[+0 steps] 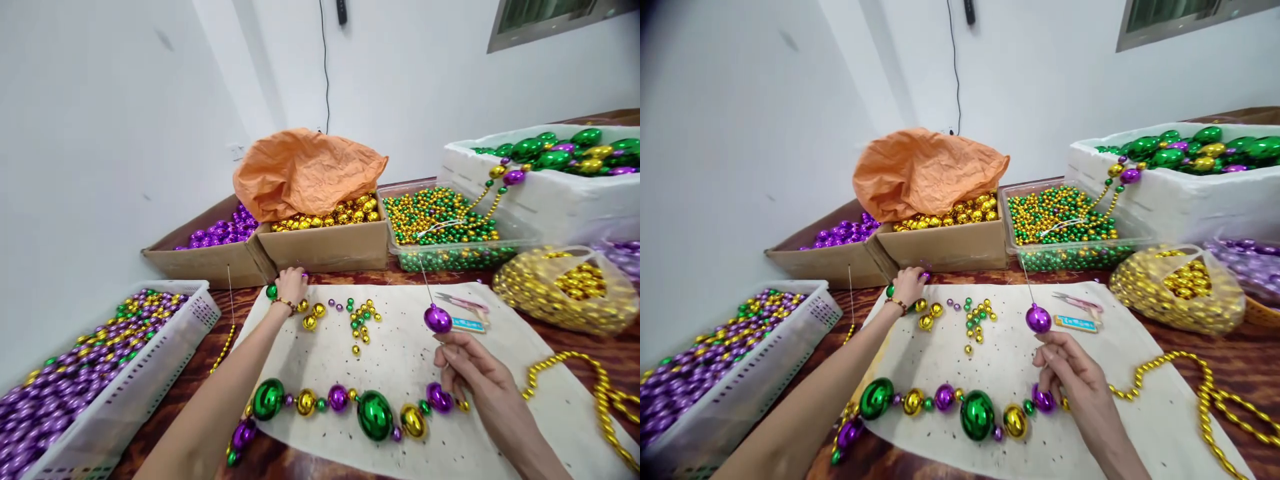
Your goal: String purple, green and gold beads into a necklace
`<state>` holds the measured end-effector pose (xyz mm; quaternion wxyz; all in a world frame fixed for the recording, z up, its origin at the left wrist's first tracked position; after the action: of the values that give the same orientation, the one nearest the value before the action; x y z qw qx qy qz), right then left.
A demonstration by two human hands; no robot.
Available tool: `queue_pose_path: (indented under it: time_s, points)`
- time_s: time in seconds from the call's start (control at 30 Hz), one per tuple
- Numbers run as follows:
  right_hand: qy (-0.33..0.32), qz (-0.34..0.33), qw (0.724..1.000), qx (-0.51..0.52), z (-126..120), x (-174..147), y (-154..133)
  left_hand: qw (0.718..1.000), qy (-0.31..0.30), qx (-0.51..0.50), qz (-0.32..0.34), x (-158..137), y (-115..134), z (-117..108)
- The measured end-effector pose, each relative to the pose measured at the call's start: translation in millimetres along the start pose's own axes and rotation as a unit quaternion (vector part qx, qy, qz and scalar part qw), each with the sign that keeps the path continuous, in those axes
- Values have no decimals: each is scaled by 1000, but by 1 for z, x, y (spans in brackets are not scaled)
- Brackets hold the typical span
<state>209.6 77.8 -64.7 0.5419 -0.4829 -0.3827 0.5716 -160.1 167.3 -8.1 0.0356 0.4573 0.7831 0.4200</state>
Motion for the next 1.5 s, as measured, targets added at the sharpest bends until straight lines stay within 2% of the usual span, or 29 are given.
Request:
queue_pose_path:
  time_s: [0.1, 0.2, 0.3, 0.4, 0.5, 0.63, 0.73, 0.8, 0.93, 1.07, 1.3, 1.5]
  points:
    - [2, 9, 1000, -14, 5, 0, -1, 990, -14, 137, 22, 32, -23, -3]
    - [11, 15, 999, -29, 6, 2, 0, 968, -49, 240, 54, 45, -37, 5]
    - [14, 24, 999, -34, 7, 5, 5, 944, -77, 308, 85, 49, -42, 12]
    - [19, 33, 999, -38, 7, 5, 10, 927, -84, 343, 124, 45, -35, 13]
    - [23, 29, 999, -39, 7, 4, 11, 919, -91, 337, 182, 24, -14, 10]
    - [-1, 24, 999, -43, 4, 6, 11, 903, -158, 280, 285, -32, 13, 13]
    - [-19, 16, 999, -37, 1, 7, 13, 874, -194, 240, 376, -75, 17, 17]
    - [-28, 13, 999, -31, -2, 7, 16, 862, -203, 228, 405, -91, 14, 18]
    - [-31, 18, 999, -28, -4, 4, 22, 876, -200, 207, 387, -90, 10, 20]
    - [-12, 27, 999, -20, 2, 3, 20, 897, -174, 199, 354, -74, 23, 35]
    - [-2, 32, 999, -5, 3, -1, 18, 903, -201, 212, 316, -56, 33, 76]
    - [1, 28, 1000, -4, 1, -4, 18, 902, -243, 222, 279, -45, 28, 89]
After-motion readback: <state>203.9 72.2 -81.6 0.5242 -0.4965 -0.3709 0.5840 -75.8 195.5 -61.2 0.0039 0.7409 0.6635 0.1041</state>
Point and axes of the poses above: each hand's wrist, its own x-axis towards the middle knuckle, its own z-axis out of the palm, y = z × x, the point moved 2 cm from there along x, towards the middle knuckle, and after that the axes turned 15 degrees about y, right-handed, at the moved point
